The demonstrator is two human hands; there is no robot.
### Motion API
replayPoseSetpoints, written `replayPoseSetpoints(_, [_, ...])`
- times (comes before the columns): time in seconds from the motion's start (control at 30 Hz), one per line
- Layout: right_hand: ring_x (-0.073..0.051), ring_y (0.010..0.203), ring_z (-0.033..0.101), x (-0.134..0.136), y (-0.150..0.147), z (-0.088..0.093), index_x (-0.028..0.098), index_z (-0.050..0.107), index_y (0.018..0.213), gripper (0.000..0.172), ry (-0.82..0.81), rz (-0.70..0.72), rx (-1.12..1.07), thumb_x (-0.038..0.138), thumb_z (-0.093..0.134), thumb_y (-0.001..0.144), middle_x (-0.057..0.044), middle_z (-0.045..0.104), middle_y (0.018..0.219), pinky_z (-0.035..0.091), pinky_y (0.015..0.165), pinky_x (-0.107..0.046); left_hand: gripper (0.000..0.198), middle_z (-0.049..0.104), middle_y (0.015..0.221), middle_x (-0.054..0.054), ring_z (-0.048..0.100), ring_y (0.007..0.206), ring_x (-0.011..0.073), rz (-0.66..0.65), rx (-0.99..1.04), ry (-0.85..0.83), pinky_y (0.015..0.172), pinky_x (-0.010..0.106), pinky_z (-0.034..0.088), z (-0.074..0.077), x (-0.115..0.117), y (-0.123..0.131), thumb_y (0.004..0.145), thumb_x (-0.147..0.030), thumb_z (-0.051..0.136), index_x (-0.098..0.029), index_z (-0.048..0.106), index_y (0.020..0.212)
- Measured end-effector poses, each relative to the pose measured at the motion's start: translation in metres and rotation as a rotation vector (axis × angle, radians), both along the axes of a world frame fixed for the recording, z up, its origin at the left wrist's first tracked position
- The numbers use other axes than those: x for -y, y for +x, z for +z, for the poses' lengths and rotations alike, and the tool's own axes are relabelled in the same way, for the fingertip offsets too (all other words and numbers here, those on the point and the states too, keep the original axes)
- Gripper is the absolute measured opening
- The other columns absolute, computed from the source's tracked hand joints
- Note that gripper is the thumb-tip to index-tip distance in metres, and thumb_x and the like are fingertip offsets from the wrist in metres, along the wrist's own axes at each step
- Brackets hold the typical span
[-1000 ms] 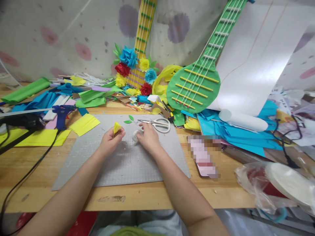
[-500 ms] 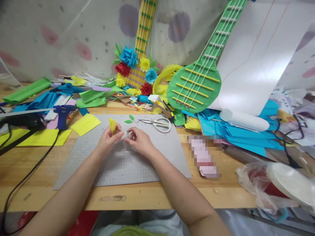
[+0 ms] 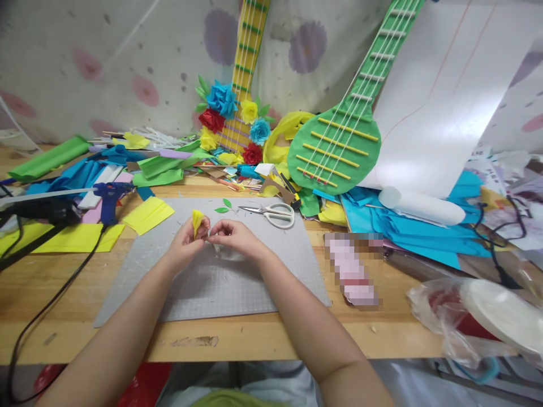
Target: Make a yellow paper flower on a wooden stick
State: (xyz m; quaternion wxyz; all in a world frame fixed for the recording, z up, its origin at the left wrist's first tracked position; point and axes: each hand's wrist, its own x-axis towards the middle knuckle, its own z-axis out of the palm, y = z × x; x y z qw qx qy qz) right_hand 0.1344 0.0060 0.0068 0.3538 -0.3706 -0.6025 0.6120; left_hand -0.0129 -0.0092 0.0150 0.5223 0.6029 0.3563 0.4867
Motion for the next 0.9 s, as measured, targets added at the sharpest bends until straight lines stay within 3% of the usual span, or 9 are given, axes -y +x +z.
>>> replayPoseSetpoints(0.17, [-0.006,0.055,0.04,0.004,0.007,0.008,0.016,0.052,0.065,0.03,-0.065,0.027,-0.059,0.039,0.071,0.058,0.006,0.048,0.06,0.031,0.055,-0.022,0.033,0.032,0.063,-0.005,0.03,0.055,0.0071,0.025,-0.019,-0.01,0.051,0.022,0.026,0.0,0.001,-0.002,0.051,-0.008,0.048,-0.019,0.047,0.081])
replayPoseSetpoints(0.33, [-0.006,0.054,0.039,0.008,0.01,0.018,0.017,0.054,0.064,0.026,-0.035,-0.061,-0.082,0.037,0.07,0.059,0.006,0.048,0.059,0.031,0.053,-0.021,0.044,0.035,0.068,-0.005,0.035,0.059,0.0066,0.204,0.115,-0.101,0.053,0.019,0.029,0.002,-0.001,-0.002,0.054,-0.007,0.053,-0.021,0.047,0.096])
replayPoseSetpoints(0.5, [-0.007,0.056,0.043,0.007,0.004,0.013,0.018,0.058,0.064,0.02,0.056,-0.27,-0.117,0.036,0.067,0.064,0.005,0.051,0.06,0.035,0.057,-0.022,0.042,0.045,0.076,-0.004,0.036,0.055,0.0038,0.134,0.148,-0.196,0.054,0.019,0.033,0.001,0.003,0.008,0.057,-0.017,0.065,-0.019,0.052,0.097])
replayPoseSetpoints(0.73, [-0.014,0.078,0.056,0.008,-0.003,0.003,0.02,0.062,0.066,0.021,0.128,-0.293,-0.091,0.04,0.065,0.067,0.0,0.062,0.075,0.042,0.074,-0.027,0.028,0.05,0.066,-0.003,0.041,0.053,0.006,0.215,-0.004,-0.134,0.05,0.02,0.032,-0.003,0.004,0.015,0.06,-0.027,0.068,-0.017,0.057,0.083])
replayPoseSetpoints(0.9, [-0.013,0.07,0.052,0.011,-0.001,0.006,0.02,0.063,0.068,0.019,0.343,-0.393,0.095,0.038,0.06,0.072,-0.001,0.059,0.07,0.042,0.069,-0.027,0.03,0.058,0.079,0.001,0.051,0.068,0.0104,0.167,0.03,-0.142,0.063,0.022,0.04,0.001,0.003,0.013,0.062,-0.031,0.068,-0.016,0.059,0.086])
